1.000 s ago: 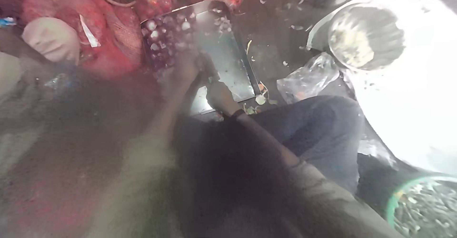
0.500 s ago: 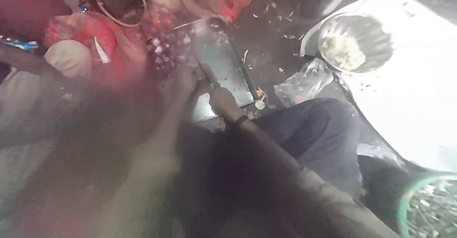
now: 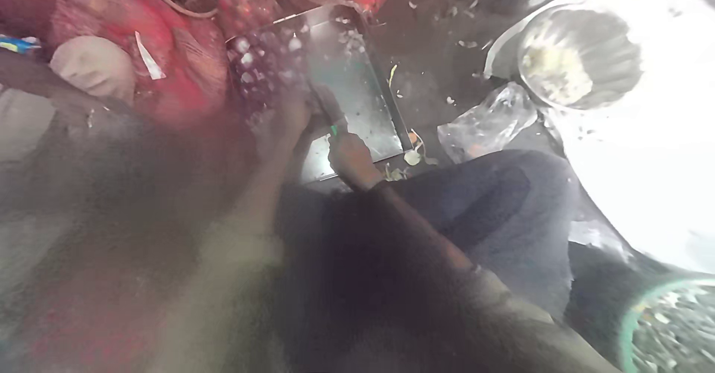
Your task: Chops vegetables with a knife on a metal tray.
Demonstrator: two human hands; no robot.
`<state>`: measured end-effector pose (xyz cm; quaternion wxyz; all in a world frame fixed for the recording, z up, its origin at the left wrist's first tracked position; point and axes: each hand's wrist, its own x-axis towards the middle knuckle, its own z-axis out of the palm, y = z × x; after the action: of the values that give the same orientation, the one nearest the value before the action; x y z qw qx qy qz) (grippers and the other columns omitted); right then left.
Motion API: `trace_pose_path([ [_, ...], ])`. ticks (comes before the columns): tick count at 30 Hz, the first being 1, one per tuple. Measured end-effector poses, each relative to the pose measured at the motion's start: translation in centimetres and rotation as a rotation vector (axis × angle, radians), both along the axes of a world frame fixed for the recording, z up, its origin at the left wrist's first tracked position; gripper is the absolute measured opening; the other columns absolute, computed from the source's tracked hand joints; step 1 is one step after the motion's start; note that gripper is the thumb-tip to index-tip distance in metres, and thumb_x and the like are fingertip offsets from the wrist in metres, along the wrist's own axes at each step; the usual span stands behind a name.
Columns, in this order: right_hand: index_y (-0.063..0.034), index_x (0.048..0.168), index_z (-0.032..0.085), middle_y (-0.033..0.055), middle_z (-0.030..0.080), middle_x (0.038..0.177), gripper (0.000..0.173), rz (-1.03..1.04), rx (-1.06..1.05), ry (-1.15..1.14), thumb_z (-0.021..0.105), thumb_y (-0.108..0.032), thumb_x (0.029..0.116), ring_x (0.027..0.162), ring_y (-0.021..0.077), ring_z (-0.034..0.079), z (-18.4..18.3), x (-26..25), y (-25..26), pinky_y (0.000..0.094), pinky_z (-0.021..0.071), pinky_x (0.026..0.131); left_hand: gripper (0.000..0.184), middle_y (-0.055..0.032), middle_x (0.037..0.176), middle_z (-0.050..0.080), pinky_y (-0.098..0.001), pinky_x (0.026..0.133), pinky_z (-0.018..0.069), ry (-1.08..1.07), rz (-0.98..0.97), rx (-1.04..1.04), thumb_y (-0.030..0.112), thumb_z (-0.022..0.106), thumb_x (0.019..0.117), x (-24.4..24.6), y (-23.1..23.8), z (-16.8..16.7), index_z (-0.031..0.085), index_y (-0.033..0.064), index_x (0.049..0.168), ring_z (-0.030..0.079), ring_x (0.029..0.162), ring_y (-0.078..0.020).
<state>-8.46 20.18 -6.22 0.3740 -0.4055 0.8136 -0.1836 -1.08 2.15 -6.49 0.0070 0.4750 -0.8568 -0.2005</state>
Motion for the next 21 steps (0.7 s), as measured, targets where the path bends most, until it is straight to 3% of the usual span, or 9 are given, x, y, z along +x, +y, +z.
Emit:
trace_pose_path([
  [2, -0.0062, 0.119, 0.059, 0.0186, 0.067, 0.092, 0.031, 0.037, 0.033, 0.069, 0.049, -0.033, 0.1071, 0.081, 0.0386, 0.071, -0.2, 0.0, -1.0, 0.0573, 0.0568, 0.062, 0.024, -0.0224, 0.119, 0.071, -0.0599, 0.106, 0.0485, -0.010, -0.025, -0.015, 0.016, 0.072, 0.0932, 0.1, 0.0, 0.0, 0.076, 0.0040, 0.114, 0.065, 0.119, -0.0408],
  [5, -0.0040, 0.125, 0.060, 0.0193, 0.069, 0.108, 0.030, 0.121, 0.082, 0.158, 0.050, -0.023, 0.1040, 0.099, 0.0381, 0.072, -0.9, -0.1, -3.9, 0.0576, 0.0585, 0.075, 0.023, -0.0211, 0.116, 0.072, -0.0590, 0.106, 0.0494, -0.001, -0.027, -0.017, 0.015, 0.071, 0.0941, 0.2, -0.1, 0.2, 0.076, 0.0037, 0.113, 0.067, 0.116, -0.0392],
  [8, 0.0016, 0.128, 0.055, 0.0231, 0.069, 0.111, 0.037, 0.115, 0.096, 0.165, 0.058, -0.020, 0.0982, 0.097, 0.0407, 0.072, -1.7, 0.7, -5.7, 0.0596, 0.0587, 0.074, 0.023, -0.0218, 0.118, 0.072, -0.0596, 0.107, 0.0481, -0.010, -0.032, -0.008, 0.013, 0.070, 0.0943, 0.1, 0.3, 0.8, 0.075, 0.0032, 0.114, 0.066, 0.117, -0.0398],
  [12, -0.0019, 0.142, 0.049, 0.0276, 0.064, 0.126, 0.045, 0.028, 0.032, 0.147, 0.049, -0.028, 0.1052, 0.103, 0.0444, 0.071, -3.1, 0.9, -7.3, 0.0626, 0.0596, 0.078, 0.023, -0.0220, 0.113, 0.073, -0.0602, 0.102, 0.0515, -0.023, -0.006, -0.044, 0.018, 0.072, 0.0936, 0.4, 0.7, 0.4, 0.076, 0.0022, 0.109, 0.068, 0.112, -0.0400],
  [14, -0.0020, 0.143, 0.050, 0.0288, 0.060, 0.131, 0.048, 0.021, -0.011, 0.135, 0.051, -0.031, 0.1044, 0.103, 0.0442, 0.070, -2.8, 0.4, -6.9, 0.0627, 0.0604, 0.077, 0.028, -0.0219, 0.116, 0.072, -0.0621, 0.103, 0.0512, -0.041, 0.037, -0.041, 0.023, 0.073, 0.0938, 0.4, 0.5, 0.1, 0.075, 0.0046, 0.114, 0.067, 0.115, -0.0404],
  [16, -0.0040, 0.138, 0.054, 0.0256, 0.064, 0.120, 0.045, 0.019, -0.022, 0.115, 0.061, -0.025, 0.0988, 0.092, 0.0422, 0.071, -1.7, 0.6, -4.9, 0.0613, 0.0595, 0.070, 0.026, -0.0223, 0.119, 0.072, -0.0620, 0.102, 0.0516, -0.049, 0.058, -0.043, 0.023, 0.072, 0.0940, 0.5, 0.2, -0.3, 0.076, 0.0075, 0.115, 0.067, 0.116, -0.0406],
  [17, -0.0063, 0.129, 0.057, 0.0222, 0.069, 0.105, 0.037, 0.007, 0.000, 0.100, 0.061, -0.025, 0.0980, 0.084, 0.0404, 0.071, -1.0, 0.8, -3.6, 0.0596, 0.0580, 0.064, 0.027, -0.0233, 0.122, 0.070, -0.0619, 0.103, 0.0513, -0.061, 0.058, -0.043, 0.023, 0.072, 0.0940, 0.7, 0.2, -0.6, 0.076, 0.0077, 0.116, 0.066, 0.118, -0.0411],
  [19, -0.0043, 0.115, 0.063, 0.0206, 0.069, 0.090, 0.026, 0.017, 0.024, 0.079, 0.059, -0.025, 0.0998, 0.078, 0.0401, 0.070, 0.2, 0.9, -1.6, 0.0596, 0.0556, 0.060, 0.029, -0.0266, 0.130, 0.066, -0.0611, 0.107, 0.0479, -0.068, 0.051, -0.030, 0.021, 0.071, 0.0953, 0.7, 0.5, -0.6, 0.074, 0.0053, 0.119, 0.062, 0.124, -0.0434],
  [21, -0.0044, 0.117, 0.061, 0.0190, 0.068, 0.087, 0.030, 0.076, -0.005, 0.112, 0.053, -0.030, 0.1050, 0.078, 0.0388, 0.071, 0.4, 0.6, -0.8, 0.0579, 0.0558, 0.060, 0.026, -0.0268, 0.130, 0.065, -0.0605, 0.108, 0.0474, -0.052, 0.045, -0.031, 0.019, 0.070, 0.0953, 0.5, 0.6, -0.2, 0.075, 0.0055, 0.117, 0.061, 0.124, -0.0435],
])
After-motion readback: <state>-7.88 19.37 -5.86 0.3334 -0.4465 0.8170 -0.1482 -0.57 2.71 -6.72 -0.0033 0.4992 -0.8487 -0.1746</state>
